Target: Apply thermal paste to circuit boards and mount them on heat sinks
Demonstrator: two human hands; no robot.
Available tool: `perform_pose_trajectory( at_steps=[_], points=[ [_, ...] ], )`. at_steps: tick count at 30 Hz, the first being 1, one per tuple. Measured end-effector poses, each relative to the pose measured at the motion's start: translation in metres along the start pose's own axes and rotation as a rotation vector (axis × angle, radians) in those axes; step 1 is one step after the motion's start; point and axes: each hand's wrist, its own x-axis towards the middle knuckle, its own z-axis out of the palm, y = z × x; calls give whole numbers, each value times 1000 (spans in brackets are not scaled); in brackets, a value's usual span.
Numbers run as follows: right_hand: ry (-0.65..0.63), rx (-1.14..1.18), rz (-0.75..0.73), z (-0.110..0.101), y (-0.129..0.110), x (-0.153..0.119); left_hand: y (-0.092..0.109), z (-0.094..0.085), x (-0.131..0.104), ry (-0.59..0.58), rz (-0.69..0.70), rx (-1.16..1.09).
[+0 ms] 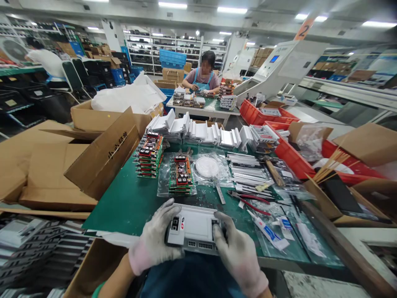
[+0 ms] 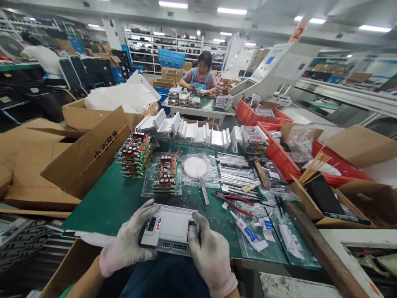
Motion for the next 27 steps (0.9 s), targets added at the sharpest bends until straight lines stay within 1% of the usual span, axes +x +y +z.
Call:
perform_pose_trajectory(
  at_steps=[4, 6, 8, 10, 12, 14, 16, 18, 21, 24, 27],
  points=[
    [-73, -12, 15, 3, 2, 1, -7, 3, 1, -23, -36, 24],
    [-69, -46, -38, 1, 5, 1, -9, 3, 1, -22, -12, 45],
    [10, -133, -156, -1, 7, -1, -10, 1, 4, -35, 11, 78],
    [127, -224, -325, 0, 8, -4, -8, -2, 7, -70, 28, 121],
    [222, -257, -501, 7, 9, -10, -5, -6, 10, -103, 53, 160],
    [296, -250, -641, 18, 9, -18, -2, -9, 12, -102, 98, 185],
    [351, -254, -712, 28, 11, -24, 1, -11, 11, -78, 149, 211],
    [381, -261, -742, 33, 15, -26, 3, -13, 8, -50, 193, 253],
    [341, -239, -792, 26, 21, -22, 4, -15, 4, -30, 280, 311],
    [191, -172, -810, 7, 24, -9, 5, -16, 4, 3, 403, 325],
    [57, -141, -787, -10, 25, 7, 4, -18, 13, 59, 462, 356]
  ],
)
